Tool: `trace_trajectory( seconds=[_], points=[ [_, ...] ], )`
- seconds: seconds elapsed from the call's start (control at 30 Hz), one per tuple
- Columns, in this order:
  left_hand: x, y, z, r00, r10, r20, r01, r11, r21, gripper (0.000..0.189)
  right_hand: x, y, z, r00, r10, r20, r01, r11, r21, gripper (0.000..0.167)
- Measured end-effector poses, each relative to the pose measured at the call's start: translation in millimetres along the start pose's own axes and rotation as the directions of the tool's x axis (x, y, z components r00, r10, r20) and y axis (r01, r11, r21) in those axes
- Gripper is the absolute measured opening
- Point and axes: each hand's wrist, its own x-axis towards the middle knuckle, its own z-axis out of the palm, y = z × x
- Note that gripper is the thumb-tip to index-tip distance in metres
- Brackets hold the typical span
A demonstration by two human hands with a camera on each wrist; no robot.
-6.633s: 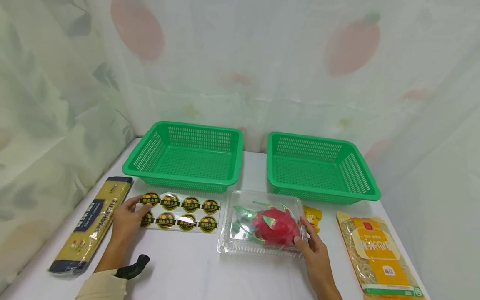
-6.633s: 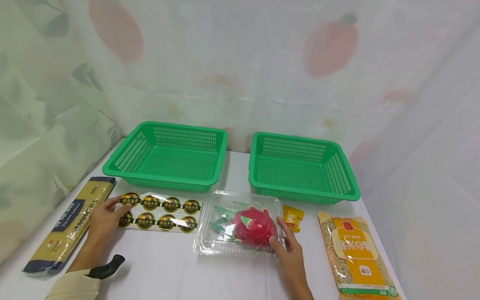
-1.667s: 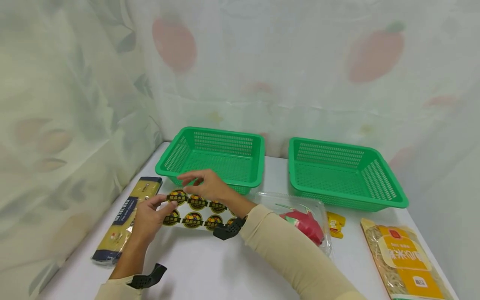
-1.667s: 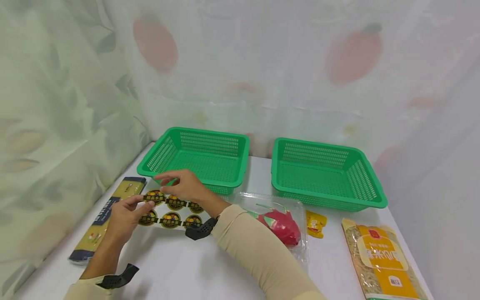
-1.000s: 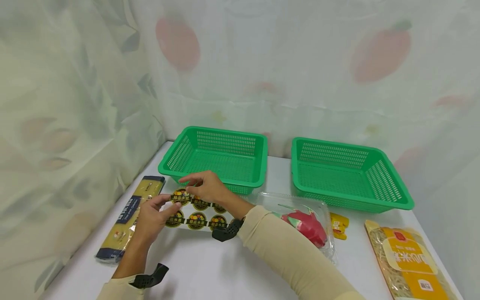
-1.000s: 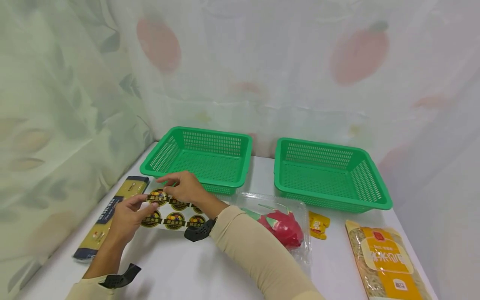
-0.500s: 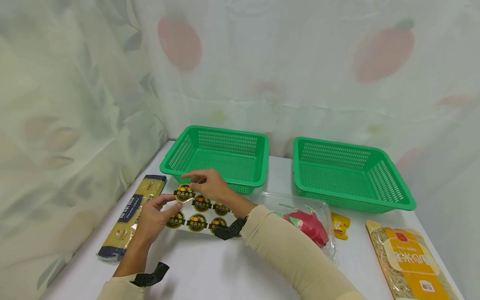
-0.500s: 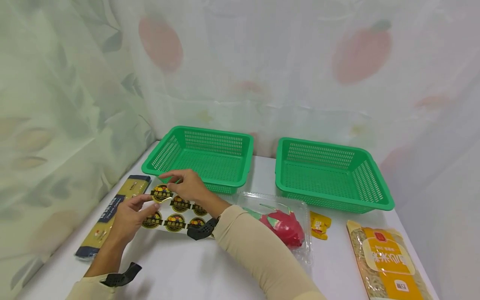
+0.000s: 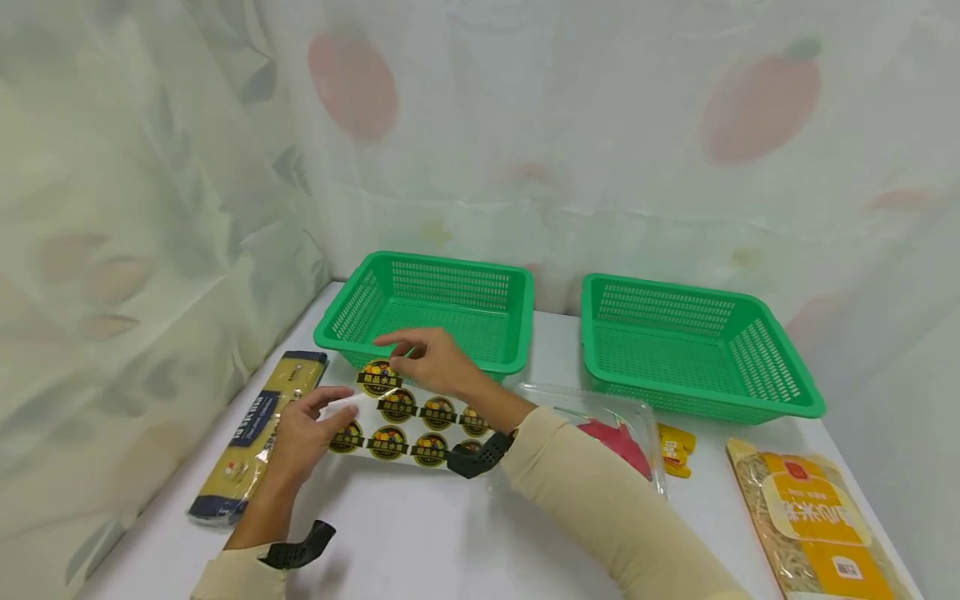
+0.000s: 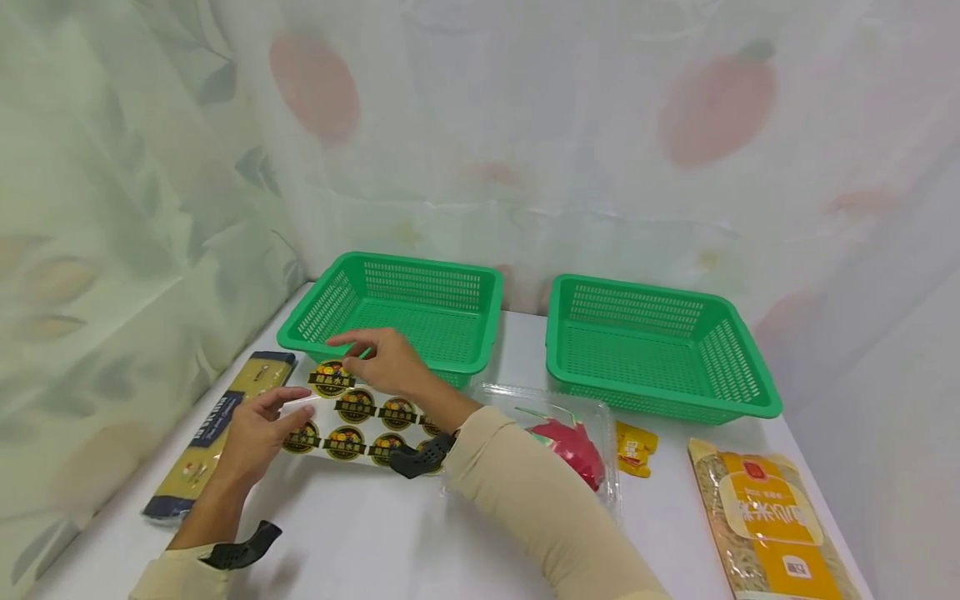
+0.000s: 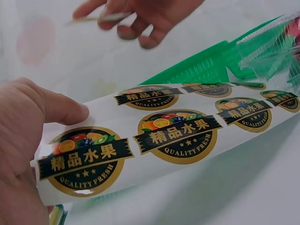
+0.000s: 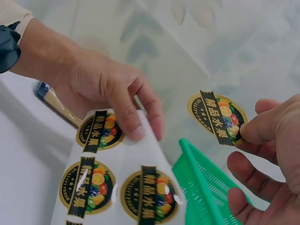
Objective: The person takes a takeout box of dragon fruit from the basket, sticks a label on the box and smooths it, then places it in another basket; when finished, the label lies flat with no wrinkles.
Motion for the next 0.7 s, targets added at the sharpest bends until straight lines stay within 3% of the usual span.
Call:
trace_trajectory(
  seconds=[0.27,0.5,0.7],
  points=[
    [4.3,-9.1,-2.3,0.999,-0.037,-0.020,0.036,0.999,-0.035,0.030,-10.3,-12.0,-14.9,1.000,-0.030,0.000,0.030,1.000,0.009,0.035],
    [9.8,-20.3,-4.1,0.999,-0.051,-0.014,0.051,0.999,0.000,0.032,-21.2,-18.5,-25.9,0.997,-0.072,0.013,0.072,0.997,0.022,0.036],
    [15.8,-27.6,-8.9,0.993,-0.111,-0.026,0.113,0.992,0.063,0.033,-30.3,-18.1,-33.9,0.993,-0.115,0.024,0.115,0.993,-0.007,0.036]
  ],
)
